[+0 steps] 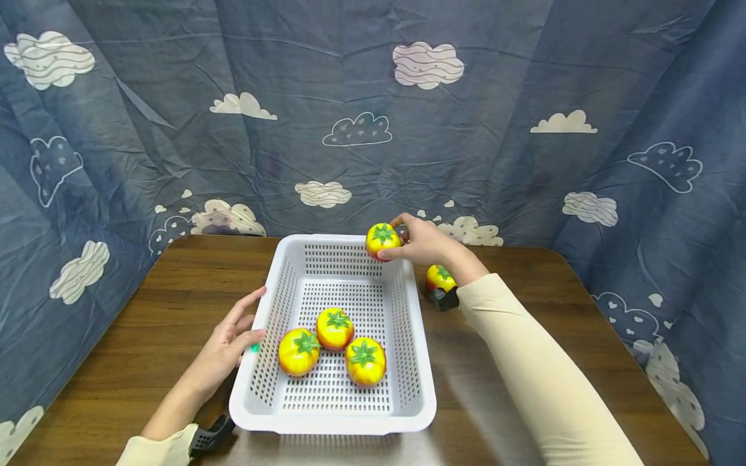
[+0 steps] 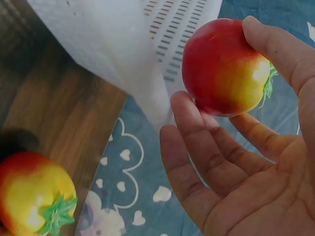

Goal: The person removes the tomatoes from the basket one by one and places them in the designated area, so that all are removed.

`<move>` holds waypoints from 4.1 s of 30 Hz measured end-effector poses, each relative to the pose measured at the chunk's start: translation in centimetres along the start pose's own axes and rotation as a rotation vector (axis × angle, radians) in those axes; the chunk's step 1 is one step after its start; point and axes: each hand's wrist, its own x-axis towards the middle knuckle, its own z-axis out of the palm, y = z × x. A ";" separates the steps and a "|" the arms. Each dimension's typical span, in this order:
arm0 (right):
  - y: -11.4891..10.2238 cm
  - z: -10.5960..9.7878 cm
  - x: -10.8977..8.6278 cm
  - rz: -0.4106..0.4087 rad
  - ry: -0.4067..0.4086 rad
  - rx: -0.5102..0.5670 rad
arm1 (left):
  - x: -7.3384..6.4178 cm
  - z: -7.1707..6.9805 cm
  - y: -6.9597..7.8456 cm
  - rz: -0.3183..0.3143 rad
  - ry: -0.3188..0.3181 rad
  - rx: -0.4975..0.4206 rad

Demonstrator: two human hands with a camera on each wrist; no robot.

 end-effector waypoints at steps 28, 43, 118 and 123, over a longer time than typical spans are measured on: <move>6.7 -2.9 -2.5 0.090 0.036 0.109 | 0.0 0.0 0.0 -0.005 -0.001 -0.003; 11.0 -4.6 -4.5 0.184 0.062 0.123 | 0.0 0.0 0.0 -0.008 -0.002 -0.004; 23.9 -2.9 -9.9 0.303 -0.018 0.194 | 0.1 0.0 0.0 -0.007 0.005 -0.018; 23.9 -2.6 -10.0 0.312 -0.038 0.221 | 0.2 0.1 0.0 -0.005 0.002 -0.020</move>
